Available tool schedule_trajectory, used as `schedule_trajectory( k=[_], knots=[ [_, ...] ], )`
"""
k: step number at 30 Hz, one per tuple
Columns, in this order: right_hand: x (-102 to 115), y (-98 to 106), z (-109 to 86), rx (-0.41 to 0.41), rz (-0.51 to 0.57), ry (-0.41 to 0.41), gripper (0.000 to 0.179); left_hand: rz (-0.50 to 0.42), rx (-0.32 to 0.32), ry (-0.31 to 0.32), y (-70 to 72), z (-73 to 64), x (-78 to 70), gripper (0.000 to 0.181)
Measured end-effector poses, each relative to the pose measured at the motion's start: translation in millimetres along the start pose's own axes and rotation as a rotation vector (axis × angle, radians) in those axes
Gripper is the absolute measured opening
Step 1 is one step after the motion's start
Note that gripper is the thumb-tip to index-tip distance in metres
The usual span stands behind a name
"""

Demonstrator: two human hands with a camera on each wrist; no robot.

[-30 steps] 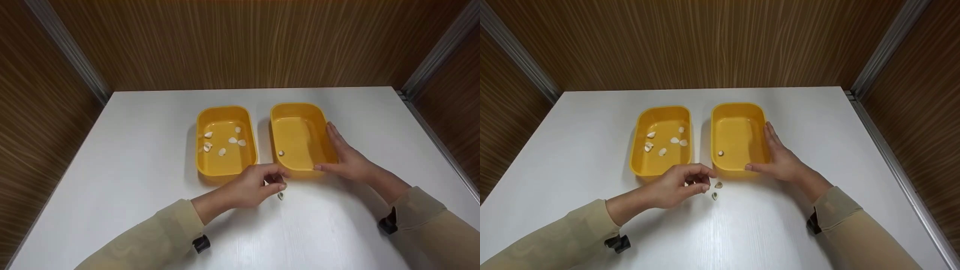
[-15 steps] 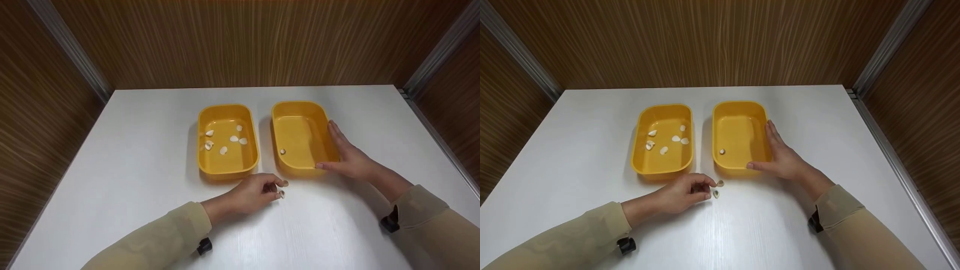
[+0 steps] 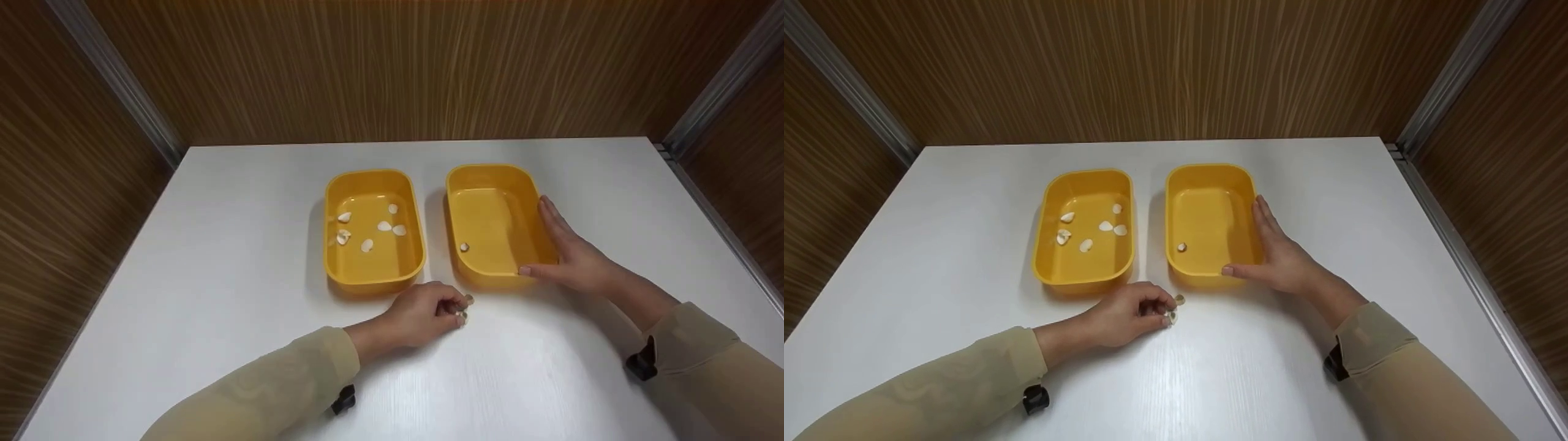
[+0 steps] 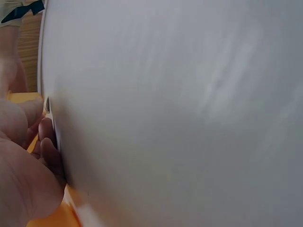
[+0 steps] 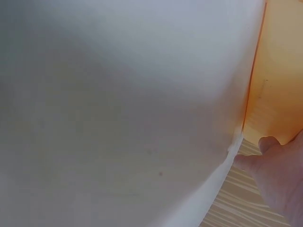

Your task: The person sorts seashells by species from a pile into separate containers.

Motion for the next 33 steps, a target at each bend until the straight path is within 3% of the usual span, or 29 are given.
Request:
schedule_trajectory(
  k=[11, 26, 33],
  knots=[
    [0.3, -0.7, -2.7, -0.003, 0.0, -0.007, 0.129, 0.123, 0.006, -0.03, -3.8, -2.0, -0.5, 0.01],
    [3.1, 1.7, -4.1, -0.012, -0.004, 0.012, 0.129, 0.108, -0.009, -0.027, -4.8, -0.7, 0.9, 0.009],
    [0.6, 0.3, -4.0, -0.001, 0.024, 0.006, 0.129, 0.146, -0.02, -0.047, -4.7, 0.4, -1.1, 0.007]
  ],
)
Point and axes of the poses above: each hand's wrist, its own z-axis towards the middle knuckle, its own y-axis out of the back of the hand, x = y × z, the point moved 3 cm from there along z, towards the middle knuckle, and after that the axes turned 14 degrees about -x, right-handed, at the moved point
